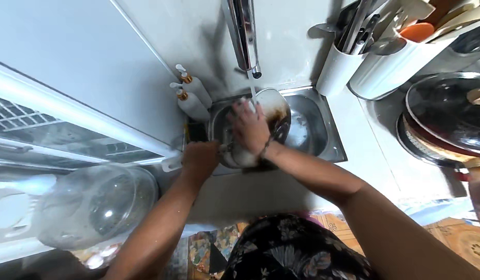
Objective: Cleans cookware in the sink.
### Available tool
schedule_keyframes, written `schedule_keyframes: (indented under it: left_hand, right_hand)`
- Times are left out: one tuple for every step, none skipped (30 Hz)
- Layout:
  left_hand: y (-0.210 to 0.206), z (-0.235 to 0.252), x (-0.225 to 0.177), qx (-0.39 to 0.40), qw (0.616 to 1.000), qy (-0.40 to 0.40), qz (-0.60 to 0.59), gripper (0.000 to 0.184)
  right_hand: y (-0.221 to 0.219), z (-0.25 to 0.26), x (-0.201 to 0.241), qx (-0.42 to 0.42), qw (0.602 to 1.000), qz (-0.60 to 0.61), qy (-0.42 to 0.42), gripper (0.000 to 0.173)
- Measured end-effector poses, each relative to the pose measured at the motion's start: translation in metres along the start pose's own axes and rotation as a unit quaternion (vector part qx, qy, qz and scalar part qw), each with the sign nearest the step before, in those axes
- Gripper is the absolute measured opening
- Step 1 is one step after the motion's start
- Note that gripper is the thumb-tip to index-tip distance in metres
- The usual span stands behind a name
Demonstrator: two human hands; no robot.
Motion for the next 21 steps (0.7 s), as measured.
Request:
schedule_keyframes:
  left_hand:
    - [0.000,0.001,0.000,0.009,1.000,0.007,-0.001,0.028]
    - [0.000,0.001,0.001,0.016,1.000,0.018,-0.006,0.029]
    - [0.002,0.001,0.001,0.017,0.999,0.025,-0.013,0.030]
    - [0.003,-0.001,0.002,0.006,0.999,0.025,-0.028,0.029]
    - [0.002,-0.002,0.005,-0.022,0.998,0.014,-0.052,0.029]
    - [-0.003,-0.003,0.011,-0.064,0.995,-0.008,-0.074,0.029]
    - [-0.013,-0.001,0.020,-0.110,0.990,-0.028,-0.088,0.029]
    - [-0.023,0.000,0.029,-0.118,0.988,-0.023,-0.102,0.031]
    - [-0.032,-0.001,0.036,-0.101,0.987,-0.004,-0.121,0.035]
    - [-0.042,-0.001,0.043,-0.076,0.987,0.020,-0.137,0.040]
    - [-0.055,-0.001,0.049,-0.051,0.985,0.045,-0.157,0.043]
    - [-0.073,0.001,0.057,-0.029,0.980,0.067,-0.183,0.044]
    - [-0.100,0.006,0.068,-0.011,0.975,0.084,-0.204,0.045]
    - [-0.127,0.010,0.079,0.004,0.968,0.095,-0.232,0.046]
    - [-0.151,0.010,0.086,0.018,0.958,0.101,-0.266,0.046]
    - [-0.170,0.007,0.089,0.035,0.946,0.105,-0.303,0.046]
    - [-0.187,0.003,0.091,0.054,0.935,0.105,-0.336,0.045]
    - [-0.199,0.000,0.092,0.067,0.923,0.102,-0.365,0.045]
    - [-0.204,-0.002,0.089,0.074,0.915,0.097,-0.385,0.046]
    - [-0.206,-0.005,0.085,0.076,0.911,0.091,-0.394,0.047]
    - [-0.206,-0.007,0.079,0.075,0.911,0.081,-0.398,0.048]
  right_hand:
    - [-0.004,-0.002,0.006,-0.001,0.999,-0.010,0.050,0.038]
    - [0.000,0.001,0.003,0.002,0.997,-0.008,0.075,0.035]
    - [0.009,0.008,-0.006,0.018,0.997,0.010,0.072,0.034]
    - [0.023,0.016,-0.022,0.035,0.998,0.034,0.043,0.035]
    - [0.039,0.023,-0.044,0.051,0.996,0.072,-0.011,0.038]
    - [0.056,0.028,-0.073,0.055,0.987,0.129,-0.075,0.040]
    - [0.067,0.027,-0.106,0.040,0.972,0.192,-0.133,0.042]
    - [0.075,0.017,-0.135,0.029,0.948,0.251,-0.192,0.044]
    - [0.078,-0.001,-0.156,0.017,0.921,0.292,-0.258,0.047]
    - [0.070,-0.026,-0.176,-0.008,0.890,0.317,-0.329,0.051]
    - [0.058,-0.052,-0.190,-0.037,0.864,0.340,-0.369,0.050]
    - [0.051,-0.074,-0.191,-0.069,0.836,0.379,-0.391,0.046]
    - [0.044,-0.092,-0.187,-0.113,0.788,0.445,-0.410,0.043]
    - [0.038,-0.104,-0.182,-0.165,0.725,0.519,-0.421,0.042]
    - [0.036,-0.111,-0.177,-0.203,0.672,0.574,-0.422,0.041]
    - [0.038,-0.116,-0.173,-0.226,0.640,0.602,-0.422,0.039]
    - [0.043,-0.120,-0.169,-0.231,0.626,0.616,-0.418,0.038]
    - [0.051,-0.121,-0.168,-0.229,0.618,0.632,-0.408,0.036]
    - [0.060,-0.121,-0.167,-0.228,0.614,0.643,-0.397,0.034]
    - [0.071,-0.119,-0.166,-0.230,0.612,0.647,-0.392,0.033]
    - [0.082,-0.116,-0.164,-0.233,0.614,0.645,-0.389,0.031]
Point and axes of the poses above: each hand's wrist, its own z-axis towards the middle knuckle, its own y-axis out of the back of the hand, x = y × z, the point moved 3 cm from there along z, towards the middle knuckle, and after that the axes turned 11 degrees about y, right-handed, at the moved point
